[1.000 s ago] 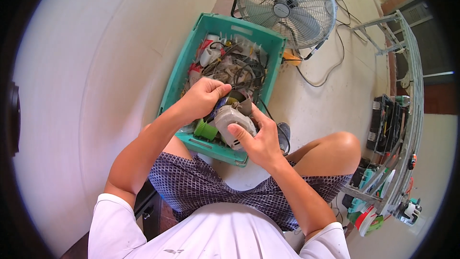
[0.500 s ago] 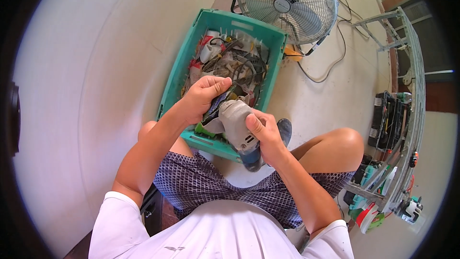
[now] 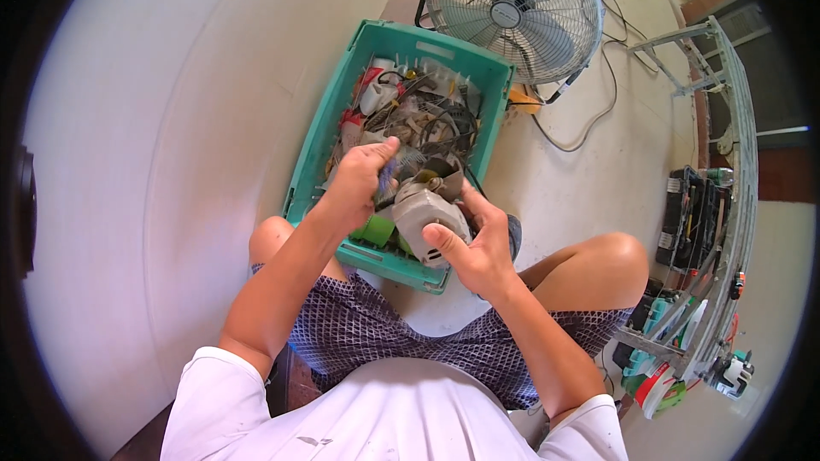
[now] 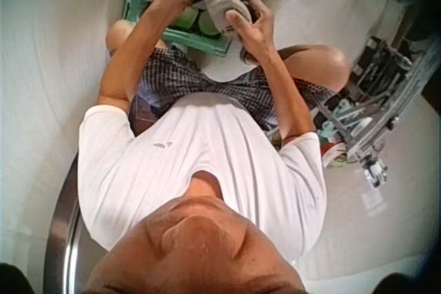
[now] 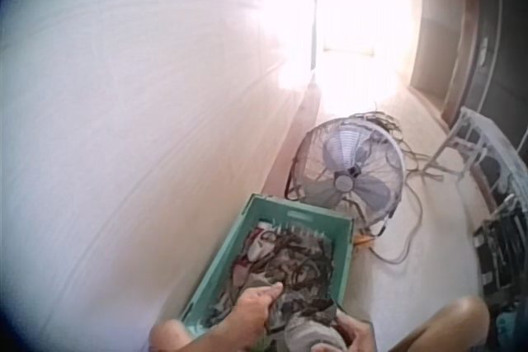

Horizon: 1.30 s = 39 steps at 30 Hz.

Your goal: The person measures a door frame with a tape measure, then picks up an angle grinder from a crate and installs a grinding disc onto the tool.

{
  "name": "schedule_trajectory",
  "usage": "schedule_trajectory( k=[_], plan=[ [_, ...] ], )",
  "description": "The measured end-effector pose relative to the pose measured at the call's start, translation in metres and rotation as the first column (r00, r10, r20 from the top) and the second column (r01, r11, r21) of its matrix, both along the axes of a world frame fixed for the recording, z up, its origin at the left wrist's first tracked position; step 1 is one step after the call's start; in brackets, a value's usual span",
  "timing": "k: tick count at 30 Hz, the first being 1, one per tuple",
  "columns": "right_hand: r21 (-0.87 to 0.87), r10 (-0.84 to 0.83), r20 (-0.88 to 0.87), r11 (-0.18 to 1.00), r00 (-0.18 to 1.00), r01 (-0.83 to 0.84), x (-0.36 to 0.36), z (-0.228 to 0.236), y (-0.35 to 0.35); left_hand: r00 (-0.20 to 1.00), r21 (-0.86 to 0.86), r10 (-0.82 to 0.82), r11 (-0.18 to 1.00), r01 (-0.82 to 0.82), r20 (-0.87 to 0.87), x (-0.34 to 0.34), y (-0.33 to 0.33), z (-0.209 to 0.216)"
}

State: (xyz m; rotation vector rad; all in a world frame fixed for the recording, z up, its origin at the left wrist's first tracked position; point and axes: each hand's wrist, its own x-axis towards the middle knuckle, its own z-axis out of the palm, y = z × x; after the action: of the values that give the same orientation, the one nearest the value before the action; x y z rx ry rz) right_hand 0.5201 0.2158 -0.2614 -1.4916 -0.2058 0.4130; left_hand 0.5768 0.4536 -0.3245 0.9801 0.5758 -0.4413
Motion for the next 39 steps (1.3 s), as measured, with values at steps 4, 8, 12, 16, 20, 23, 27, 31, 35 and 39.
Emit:
schedule_trajectory(
  k=[4,8,12,16,20,23,27,31,35,39],
  plan=[
    [-0.056,-0.081,0.385,0.992,0.919,0.111,-0.007,0.005,-0.006,0.953,0.377,0.288,0.875,-0.303,0.098,0.020,0.122,-0.060],
    [0.063,-0.241,0.058,0.969,0.969,0.238,-0.003,-0.005,-0.007,0.912,0.884,-0.356,0.468,-0.017,0.206,0.030,0.110,-0.110],
    [0.144,-0.245,-0.166,0.952,0.955,0.269,-0.005,-0.001,-0.018,0.721,0.894,-0.647,0.133,0.428,-0.249,0.033,0.084,-0.145],
    [0.205,-0.244,-0.243,0.933,0.939,0.296,-0.011,0.005,-0.024,0.665,0.939,-0.668,-0.178,0.293,-0.334,0.098,0.057,-0.161],
    [0.262,-0.191,-0.382,0.916,0.904,0.304,-0.023,0.007,-0.022,0.640,0.998,-0.766,-0.040,0.049,-0.062,0.171,0.031,-0.234],
    [0.265,-0.167,-0.412,0.918,0.896,0.294,-0.027,0.008,-0.025,0.634,0.982,-0.761,-0.188,-0.009,-0.140,0.200,0.005,-0.284],
    [0.291,-0.148,-0.445,0.909,0.883,0.299,-0.033,0.002,-0.037,0.767,0.904,-0.522,-0.392,0.172,-0.372,0.237,-0.023,-0.298],
    [0.260,-0.210,-0.488,0.891,0.847,0.371,-0.034,-0.003,-0.049,0.628,0.808,-0.563,-0.557,0.191,-0.537,0.252,-0.044,-0.290],
    [0.292,-0.185,-0.465,0.891,0.866,0.348,-0.032,-0.002,-0.046,0.618,0.905,-0.688,-0.413,0.100,-0.382,0.256,-0.004,-0.278],
    [0.269,-0.147,-0.447,0.919,0.882,0.289,-0.025,0.000,-0.047,0.539,0.992,-0.841,0.098,0.076,0.041,0.249,-0.008,-0.231]
  ],
)
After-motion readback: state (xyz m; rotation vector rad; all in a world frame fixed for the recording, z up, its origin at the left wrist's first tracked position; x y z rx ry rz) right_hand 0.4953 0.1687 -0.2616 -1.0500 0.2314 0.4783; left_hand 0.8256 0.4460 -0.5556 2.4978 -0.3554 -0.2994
